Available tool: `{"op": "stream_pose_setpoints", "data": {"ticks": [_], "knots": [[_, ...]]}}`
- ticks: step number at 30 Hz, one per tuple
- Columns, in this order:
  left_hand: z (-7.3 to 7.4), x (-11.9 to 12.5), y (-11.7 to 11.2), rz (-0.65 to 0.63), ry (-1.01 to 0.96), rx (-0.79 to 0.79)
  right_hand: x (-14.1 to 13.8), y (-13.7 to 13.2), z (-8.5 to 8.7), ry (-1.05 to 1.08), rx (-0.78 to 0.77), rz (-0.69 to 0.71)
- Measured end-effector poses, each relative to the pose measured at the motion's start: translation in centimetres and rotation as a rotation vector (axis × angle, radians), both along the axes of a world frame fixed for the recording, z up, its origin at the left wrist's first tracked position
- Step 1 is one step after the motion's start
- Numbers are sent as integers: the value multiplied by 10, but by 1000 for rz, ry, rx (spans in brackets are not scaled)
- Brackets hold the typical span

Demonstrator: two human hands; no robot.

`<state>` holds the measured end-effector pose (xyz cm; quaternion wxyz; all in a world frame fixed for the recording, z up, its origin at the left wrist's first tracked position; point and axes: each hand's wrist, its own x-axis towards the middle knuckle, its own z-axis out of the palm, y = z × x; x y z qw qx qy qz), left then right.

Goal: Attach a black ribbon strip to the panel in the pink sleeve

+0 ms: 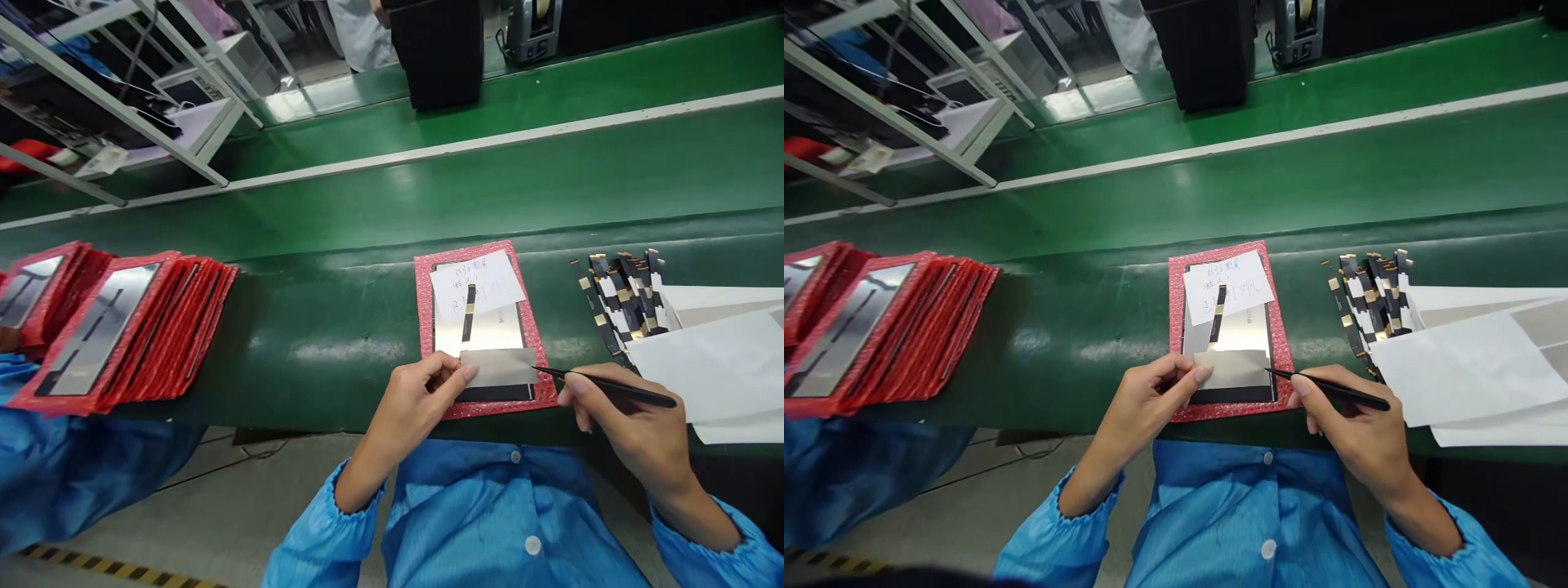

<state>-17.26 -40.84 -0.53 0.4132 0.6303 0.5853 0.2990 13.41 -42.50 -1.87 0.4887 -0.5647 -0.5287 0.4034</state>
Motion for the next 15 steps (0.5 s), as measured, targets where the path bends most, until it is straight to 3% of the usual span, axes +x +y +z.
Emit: {"op": "stream_pose_setpoints", "data": {"ticks": [7,15], "knots": [[-14,7,-15,-18,11,46,6,-7,-12,-1,-132,77],[-13,6,-20,-17,81,-54,4,-9,-16,-4,-199,133]]}}
